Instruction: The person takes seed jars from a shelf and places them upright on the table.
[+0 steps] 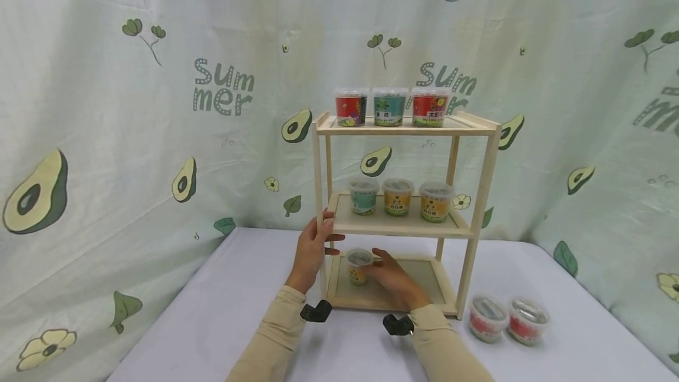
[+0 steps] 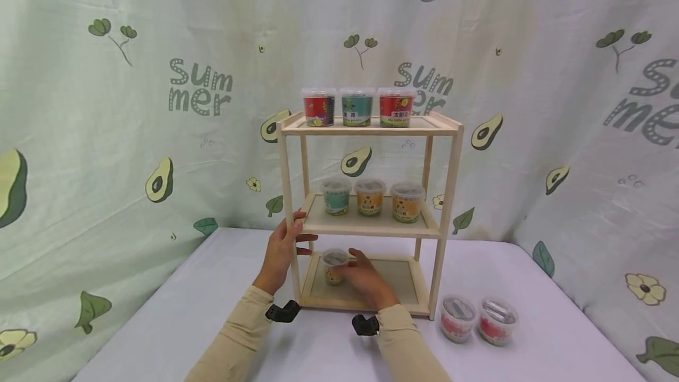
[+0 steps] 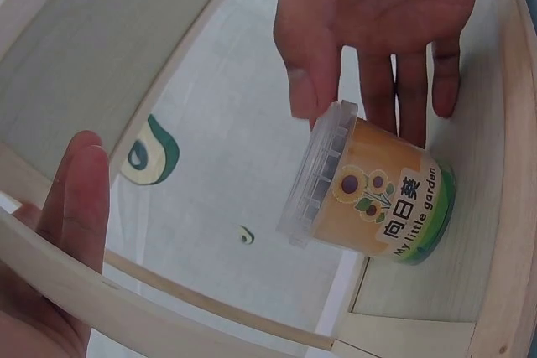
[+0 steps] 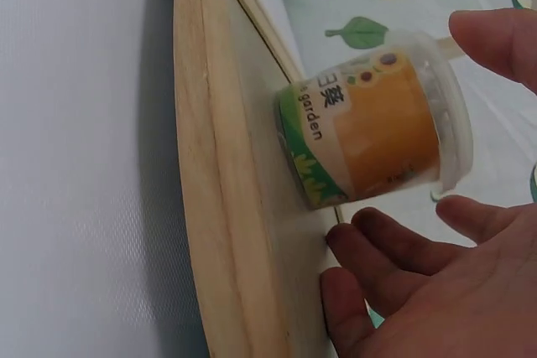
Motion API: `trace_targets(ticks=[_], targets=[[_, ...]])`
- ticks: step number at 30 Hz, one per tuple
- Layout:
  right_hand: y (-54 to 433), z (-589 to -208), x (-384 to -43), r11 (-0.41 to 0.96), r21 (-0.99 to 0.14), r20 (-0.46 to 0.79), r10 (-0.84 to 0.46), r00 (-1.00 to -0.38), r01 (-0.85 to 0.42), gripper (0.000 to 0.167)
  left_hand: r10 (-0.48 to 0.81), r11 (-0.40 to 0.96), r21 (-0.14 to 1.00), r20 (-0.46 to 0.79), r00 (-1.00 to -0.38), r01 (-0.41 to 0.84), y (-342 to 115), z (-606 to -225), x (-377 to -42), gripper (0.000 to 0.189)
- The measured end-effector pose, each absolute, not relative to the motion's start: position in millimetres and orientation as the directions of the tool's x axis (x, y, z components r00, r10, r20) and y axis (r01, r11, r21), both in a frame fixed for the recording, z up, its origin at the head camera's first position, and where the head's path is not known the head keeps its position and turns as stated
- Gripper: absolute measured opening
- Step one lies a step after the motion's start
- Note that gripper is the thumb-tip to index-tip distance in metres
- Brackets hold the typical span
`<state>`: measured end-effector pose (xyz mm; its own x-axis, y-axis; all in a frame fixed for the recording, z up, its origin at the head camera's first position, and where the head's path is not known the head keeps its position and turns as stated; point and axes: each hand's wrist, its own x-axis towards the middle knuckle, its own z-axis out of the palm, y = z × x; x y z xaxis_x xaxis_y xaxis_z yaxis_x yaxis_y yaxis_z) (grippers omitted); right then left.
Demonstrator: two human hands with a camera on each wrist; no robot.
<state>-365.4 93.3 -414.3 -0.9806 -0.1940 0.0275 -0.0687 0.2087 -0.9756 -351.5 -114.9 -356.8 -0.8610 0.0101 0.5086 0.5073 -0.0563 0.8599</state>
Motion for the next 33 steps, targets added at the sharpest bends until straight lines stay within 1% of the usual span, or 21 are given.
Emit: trace_targets(ticks=[8, 14, 18, 23, 27, 33], targets=[[82.0, -412.0, -370.7, 0.237, -0.966, 0.065, -0.182, -0.981, -0.108, 0.087, -0.006, -0.044, 0.855, 0.516, -0.856, 0.516, -116.3, -352.8, -350.4, 0.043], [80.4, -416.2, -373.7, 0.265, -0.957, 0.072, -0.175, -0.982, -0.118, 0.084, 0.014, -0.056, 0.859, 0.51, -0.86, 0.508, -115.9, -354.7, -351.6, 0.047], [79.8, -418.7, -371.8, 0.279, -0.952, 0.081, -0.171, -0.982, -0.127, 0.083, 0.011, -0.061, 0.857, 0.512, -0.859, 0.511, -115.2, -356.0, -352.0, 0.048], [78.1, -418.6, -368.0, 0.265, -0.955, 0.097, -0.161, -0.982, -0.137, 0.08, 0.012, -0.057, 0.864, 0.502, -0.865, 0.501, -115.0, -356.6, -351.2, 0.045], [77.4, -418.8, -368.6, 0.277, -0.948, 0.117, -0.154, -0.981, -0.157, 0.079, 0.011, -0.052, 0.867, 0.496, -0.868, 0.495, -115.0, -350.7, -346.0, 0.042], [77.4, -422.1, -367.1, 0.296, -0.94, 0.137, -0.135, -0.981, -0.172, 0.079, 0.017, -0.044, 0.865, 0.501, -0.865, 0.5, -116.2, -355.3, -351.1, 0.046]])
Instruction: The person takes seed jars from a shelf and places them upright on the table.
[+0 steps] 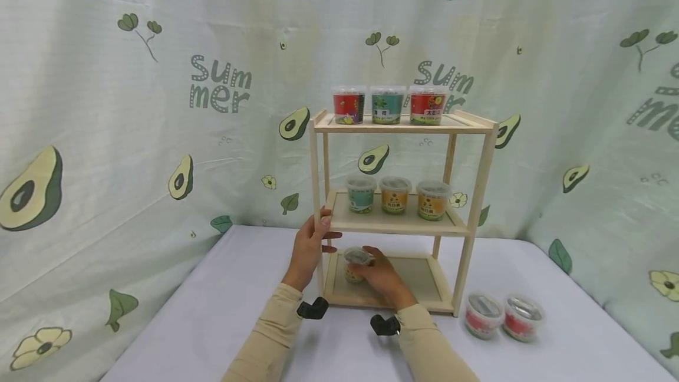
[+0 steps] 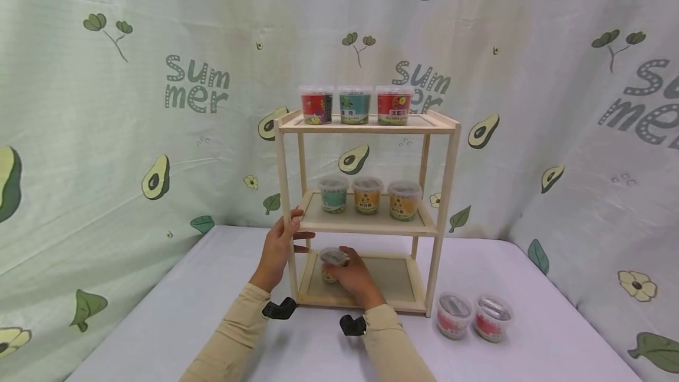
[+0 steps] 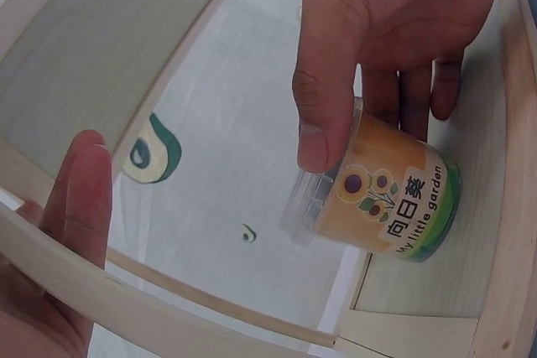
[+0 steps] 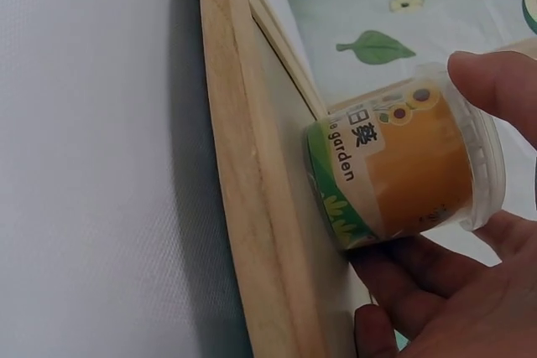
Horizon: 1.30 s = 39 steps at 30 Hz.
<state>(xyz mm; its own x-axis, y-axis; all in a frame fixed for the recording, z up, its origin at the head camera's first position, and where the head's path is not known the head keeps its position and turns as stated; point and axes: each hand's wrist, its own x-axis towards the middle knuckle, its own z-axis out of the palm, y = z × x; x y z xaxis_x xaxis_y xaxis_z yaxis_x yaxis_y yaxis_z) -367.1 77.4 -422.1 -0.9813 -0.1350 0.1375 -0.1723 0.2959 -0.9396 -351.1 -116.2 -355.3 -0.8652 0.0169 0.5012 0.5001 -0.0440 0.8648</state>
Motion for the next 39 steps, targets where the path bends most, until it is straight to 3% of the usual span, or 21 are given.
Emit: trace_targets(ticks=[9, 19, 39], targets=[[77.5, -427.2, -362.5, 0.348, -0.924, 0.138, -0.091, -0.986, -0.161, 0.088, 0.022, -0.042, 0.862, 0.506, -0.862, 0.504, -116.1, -356.9, -351.9, 0.045], [76.8, -429.7, -355.6, 0.404, -0.892, 0.186, -0.074, -0.98, -0.2, 0.083, 0.013, -0.039, 0.865, 0.501, -0.866, 0.5, -115.6, -357.7, -351.5, 0.046], [82.1, -441.5, -356.1, 0.329, -0.91, 0.257, -0.032, -0.966, -0.253, 0.08, 0.012, -0.063, 0.85, 0.524, -0.852, 0.522, -115.3, -356.7, -351.8, 0.046]])
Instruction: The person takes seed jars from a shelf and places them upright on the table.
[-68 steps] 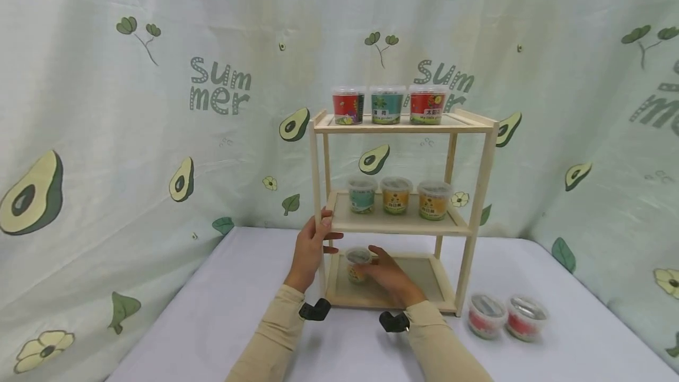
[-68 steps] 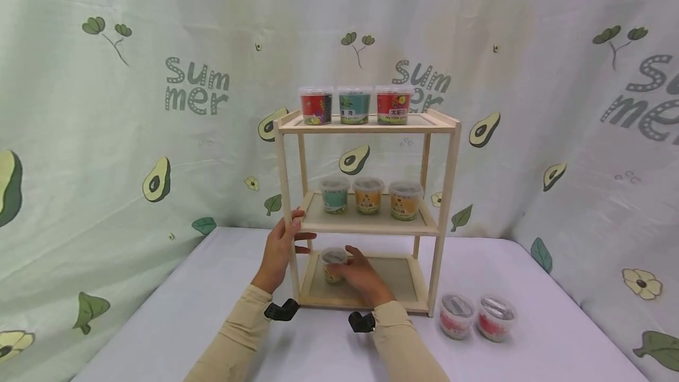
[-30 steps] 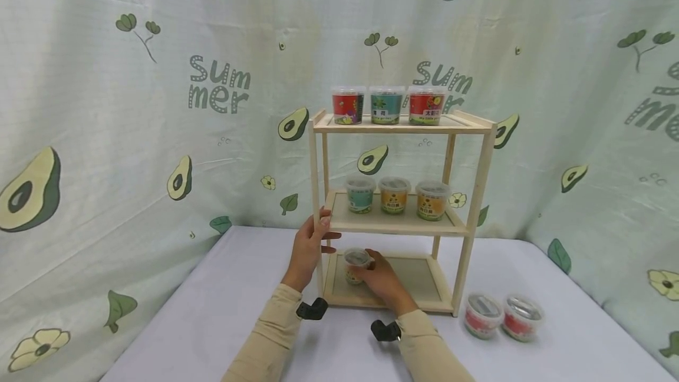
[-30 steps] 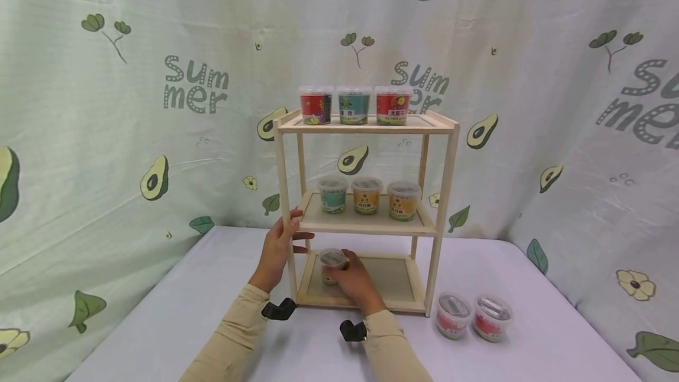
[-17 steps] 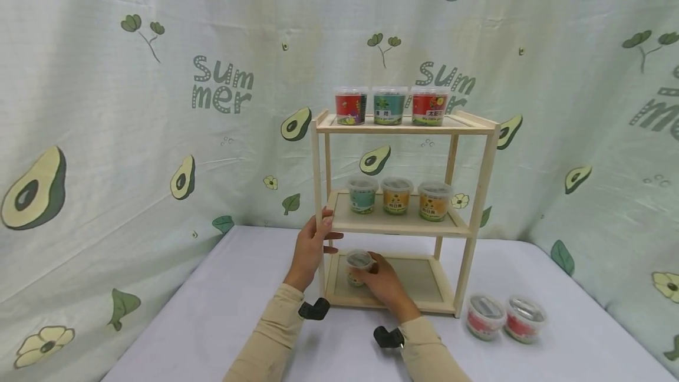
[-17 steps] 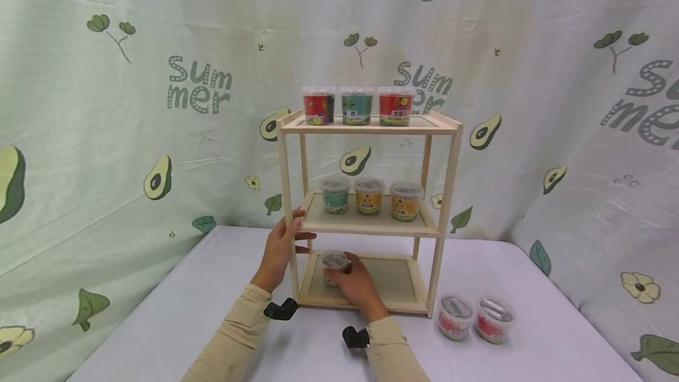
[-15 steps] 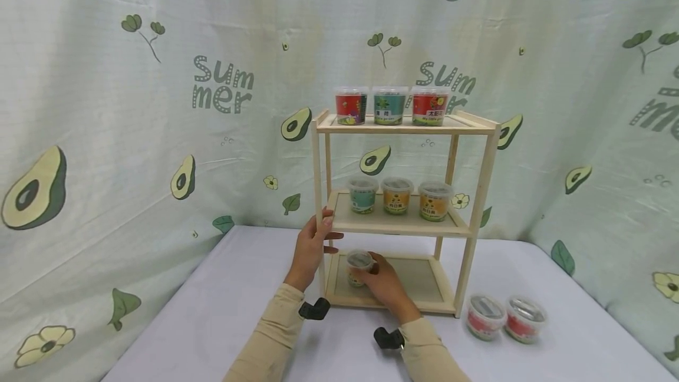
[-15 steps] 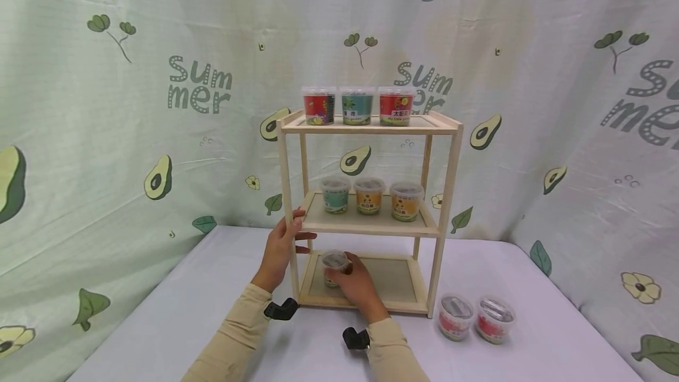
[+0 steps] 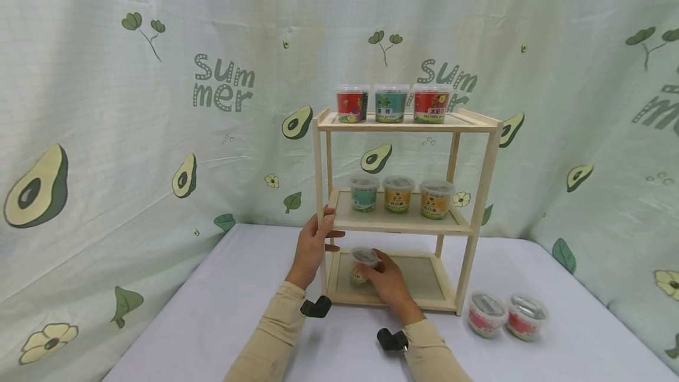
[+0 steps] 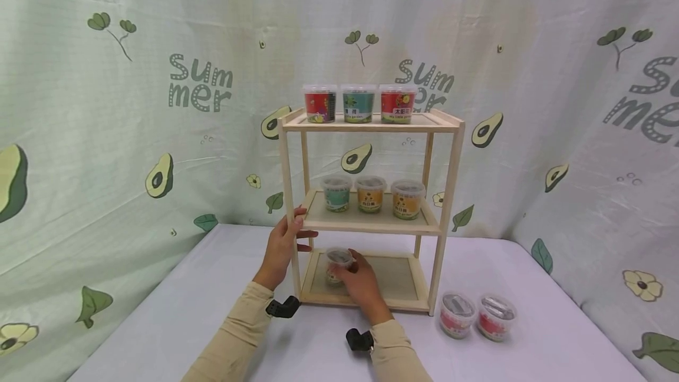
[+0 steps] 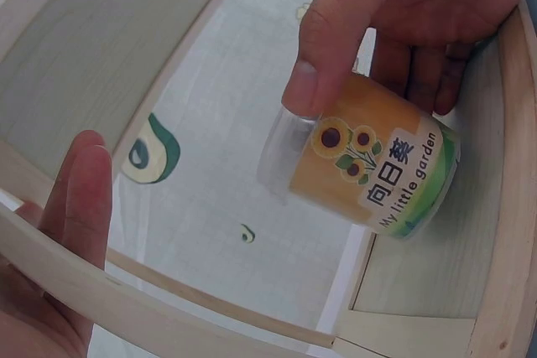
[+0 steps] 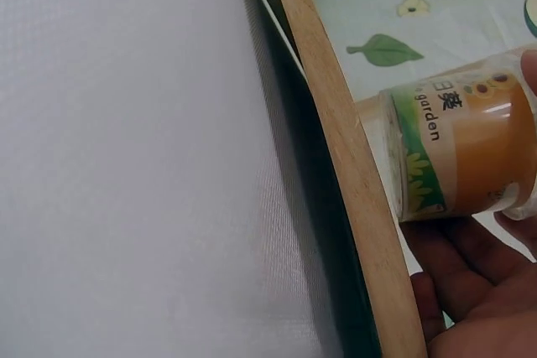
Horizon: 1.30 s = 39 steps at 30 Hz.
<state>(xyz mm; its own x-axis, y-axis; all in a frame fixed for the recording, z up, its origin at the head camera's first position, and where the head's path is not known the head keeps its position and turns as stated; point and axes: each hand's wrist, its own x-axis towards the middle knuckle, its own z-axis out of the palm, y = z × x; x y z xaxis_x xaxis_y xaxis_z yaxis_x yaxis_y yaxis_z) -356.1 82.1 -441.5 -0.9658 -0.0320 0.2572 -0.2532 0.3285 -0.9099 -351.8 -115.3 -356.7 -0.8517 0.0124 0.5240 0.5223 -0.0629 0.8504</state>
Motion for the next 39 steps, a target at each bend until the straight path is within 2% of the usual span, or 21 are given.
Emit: trace_targets(ticks=[12, 20, 27, 34, 39], targets=[[85.3, -440.6, -356.2, 0.222, -0.94, 0.261, -0.014, -0.965, -0.258, 0.075, 0.025, -0.066, 0.87, 0.491, -0.871, 0.488, -114.1, -352.5, -350.3, 0.039], [89.2, -439.9, -355.0, 0.186, -0.949, 0.265, 0.021, -0.964, -0.256, 0.077, 0.03, -0.043, 0.862, 0.507, -0.862, 0.505, -110.8, -334.6, -324.8, 0.037], [95.8, -436.1, -355.3, 0.144, -0.951, 0.283, 0.046, -0.958, -0.274, 0.077, 0.014, -0.041, 0.86, 0.51, -0.86, 0.509, -114.5, -352.7, -351.4, 0.042], [102.3, -437.0, -350.8, 0.102, -0.959, 0.273, 0.068, -0.96, -0.266, 0.075, 0.011, -0.038, 0.855, 0.517, -0.856, 0.517, -113.7, -354.9, -351.9, 0.046], [102.8, -437.9, -345.8, 0.125, -0.957, 0.271, 0.059, -0.961, -0.262, 0.072, 0.005, -0.033, 0.856, 0.517, -0.856, 0.516, -113.9, -357.2, -351.4, 0.047]])
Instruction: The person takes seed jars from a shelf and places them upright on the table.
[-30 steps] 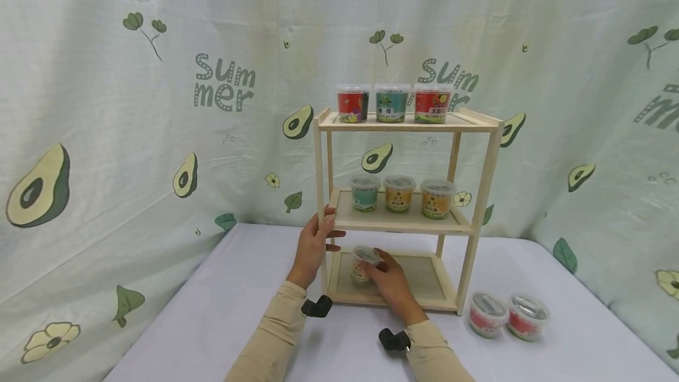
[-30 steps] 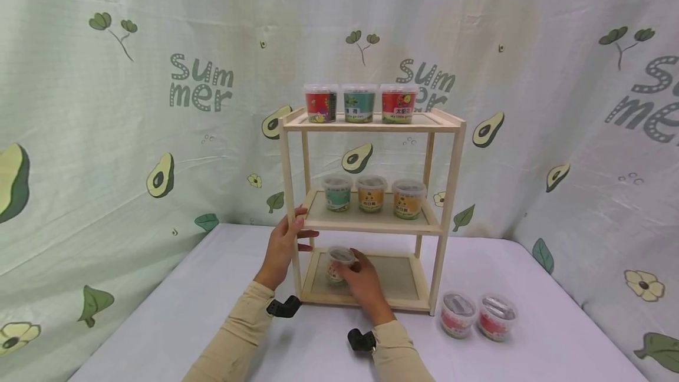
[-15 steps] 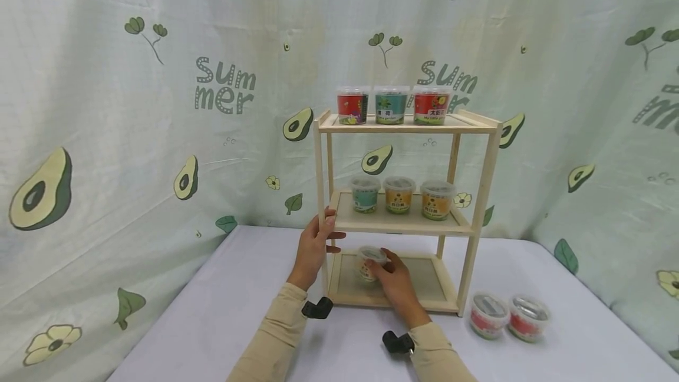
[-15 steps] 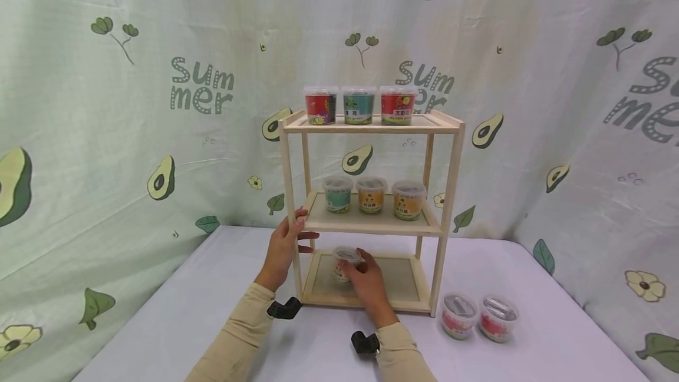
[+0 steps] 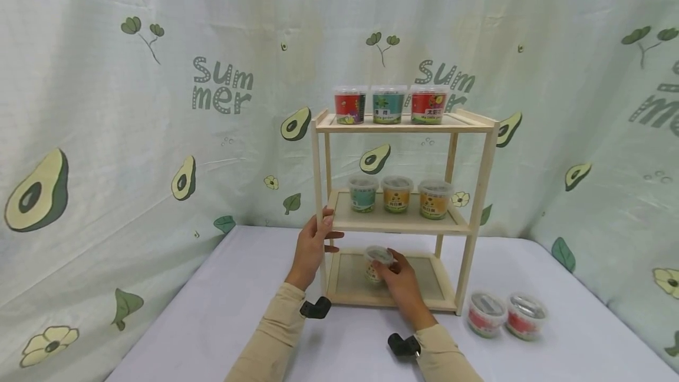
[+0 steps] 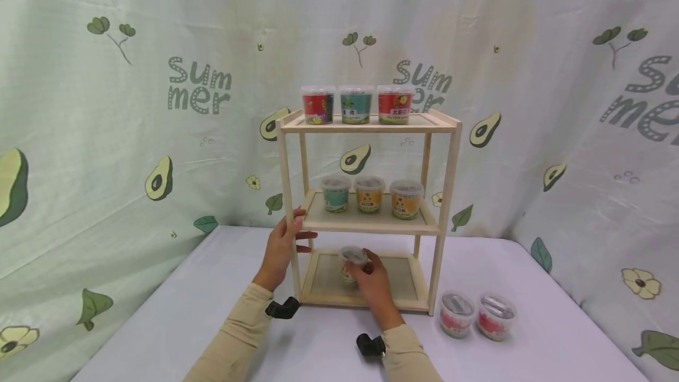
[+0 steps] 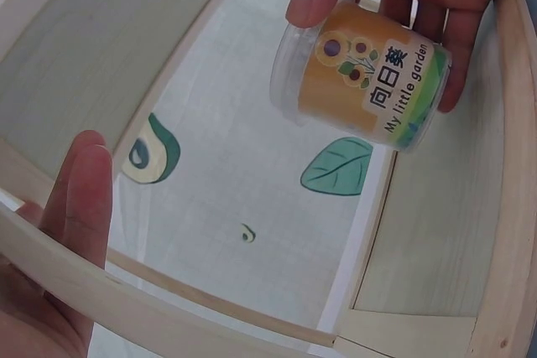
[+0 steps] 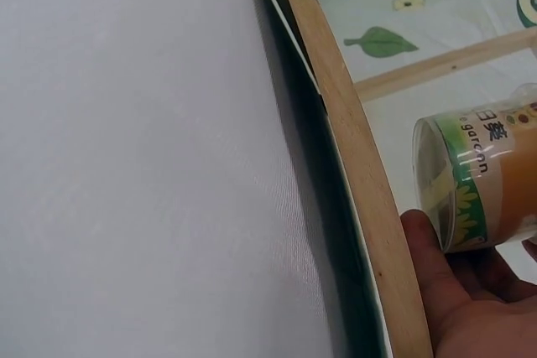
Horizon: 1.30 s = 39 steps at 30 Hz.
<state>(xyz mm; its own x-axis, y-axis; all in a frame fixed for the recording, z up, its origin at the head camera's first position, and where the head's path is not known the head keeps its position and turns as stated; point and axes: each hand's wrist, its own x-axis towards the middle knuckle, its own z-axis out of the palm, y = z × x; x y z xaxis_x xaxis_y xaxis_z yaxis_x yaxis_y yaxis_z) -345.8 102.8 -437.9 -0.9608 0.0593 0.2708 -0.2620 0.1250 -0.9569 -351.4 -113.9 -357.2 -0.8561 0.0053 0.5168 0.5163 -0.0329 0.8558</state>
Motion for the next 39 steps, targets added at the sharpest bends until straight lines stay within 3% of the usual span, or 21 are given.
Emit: trace_targets(ticks=[15, 23, 39], targets=[[110.2, -436.3, -338.6, 0.118, -0.963, 0.251, 0.053, -0.966, -0.244, 0.067, 0.011, -0.031, 0.857, 0.515, -0.857, 0.515, -113.0, -356.1, -350.9, 0.046], [112.5, -437.8, -335.4, 0.221, -0.934, 0.292, 0.024, -0.956, -0.279, 0.064, 0.006, -0.011, 0.858, 0.513, -0.858, 0.513, -113.8, -356.9, -351.1, 0.047], [125.8, -429.6, -325.5, 0.155, -0.946, 0.286, -0.006, -0.958, -0.283, 0.061, 0.009, -0.013, 0.859, 0.512, -0.859, 0.512, -114.8, -357.0, -351.3, 0.049]])
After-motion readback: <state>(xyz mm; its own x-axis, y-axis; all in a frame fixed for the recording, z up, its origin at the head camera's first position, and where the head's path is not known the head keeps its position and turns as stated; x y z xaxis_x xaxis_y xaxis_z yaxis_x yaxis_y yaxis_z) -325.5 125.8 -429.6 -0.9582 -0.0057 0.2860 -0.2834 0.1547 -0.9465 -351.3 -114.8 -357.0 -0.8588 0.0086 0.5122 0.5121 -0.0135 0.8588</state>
